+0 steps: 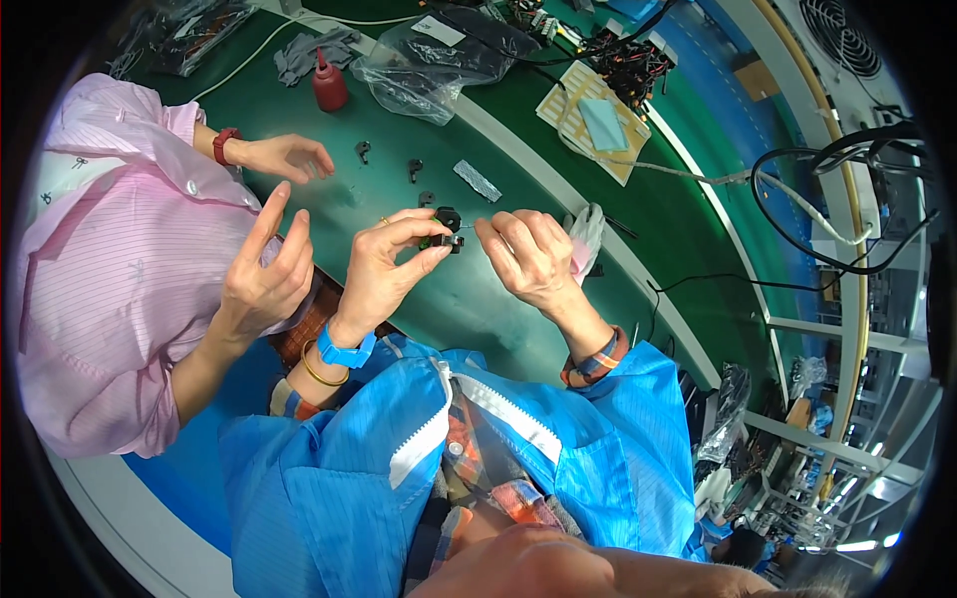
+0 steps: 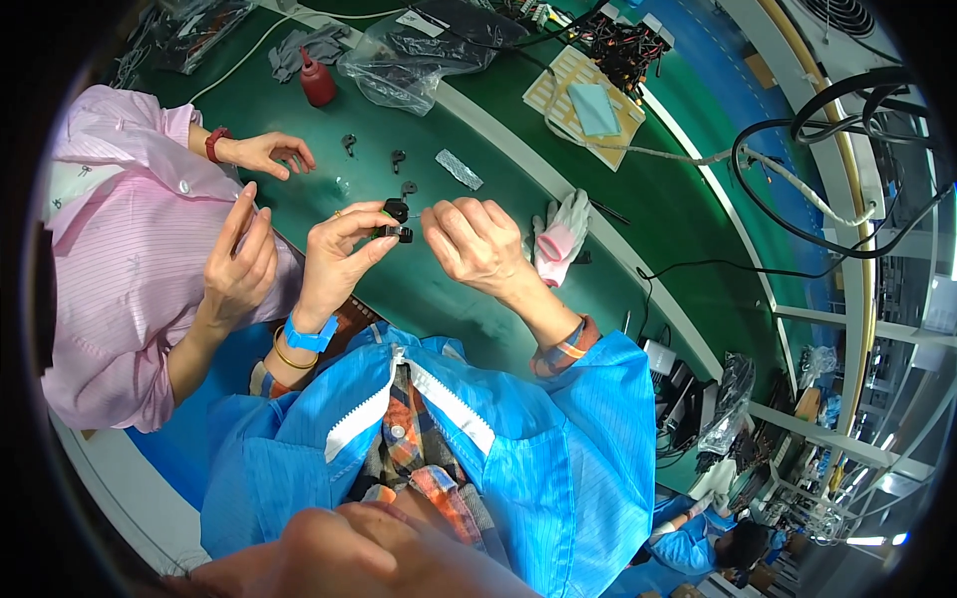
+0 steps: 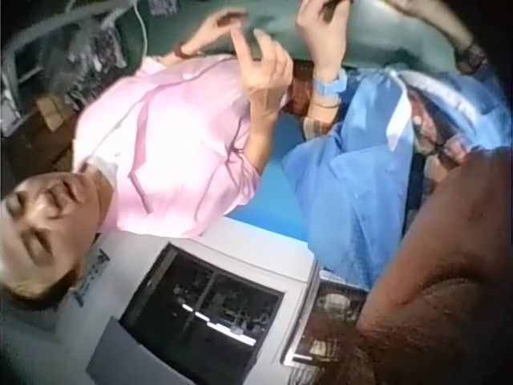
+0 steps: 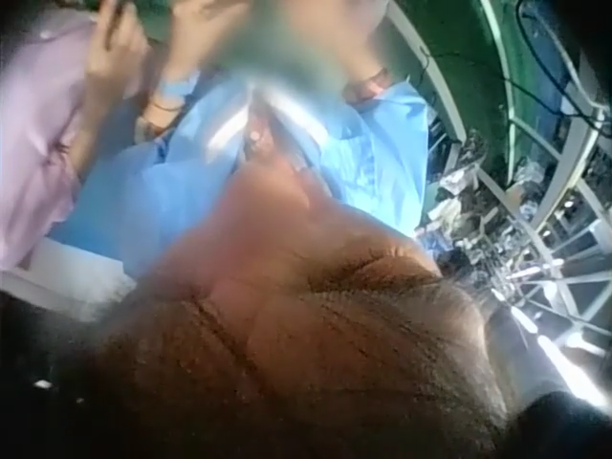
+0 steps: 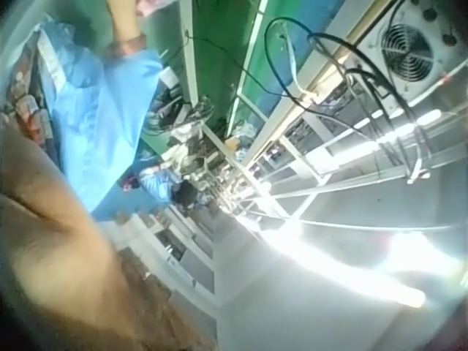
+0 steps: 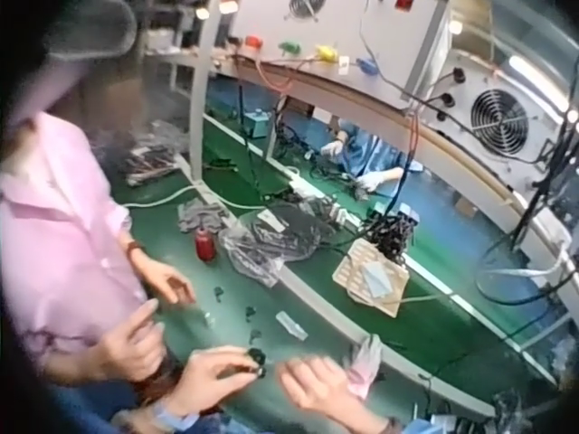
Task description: The person assembles small black plastic components by hand on a green worktable, using a green-handled tool.
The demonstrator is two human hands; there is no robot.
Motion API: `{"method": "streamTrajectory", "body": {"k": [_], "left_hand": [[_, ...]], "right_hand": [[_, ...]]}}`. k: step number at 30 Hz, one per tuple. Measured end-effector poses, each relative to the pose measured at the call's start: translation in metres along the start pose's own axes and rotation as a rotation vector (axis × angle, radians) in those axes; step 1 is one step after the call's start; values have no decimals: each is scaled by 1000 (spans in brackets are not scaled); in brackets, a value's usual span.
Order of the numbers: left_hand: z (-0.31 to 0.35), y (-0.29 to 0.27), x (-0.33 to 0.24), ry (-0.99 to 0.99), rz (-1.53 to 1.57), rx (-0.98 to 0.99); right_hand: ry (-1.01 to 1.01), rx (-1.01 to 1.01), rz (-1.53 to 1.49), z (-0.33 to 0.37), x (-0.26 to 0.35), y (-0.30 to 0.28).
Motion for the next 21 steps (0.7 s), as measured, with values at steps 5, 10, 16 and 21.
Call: {"method": "streamTrajectory", "body": {"k": [5,10,16,21], "left_hand": [[-3,2,5,115,-29,-24],[-4,6,8,120,26,-46],[-1,16,9,90,189,-122],[-1,16,10,87,223,-139]], "right_hand": [[13,-2,-32,1,0,3],[111,-23,-99,2,-1,6],[279,-35,-88,3,6,11],[405,-15,-190,3,8,10]]}}
Point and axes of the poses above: each hand's wrist, its own z-axis away from the middle knuckle, its own y-axis out of the palm, x = y × z, the point moved 1 cm from there along -z, towards the middle knuckle, and after that the axes turned 10 degrees about z, right-handed, at the moved point
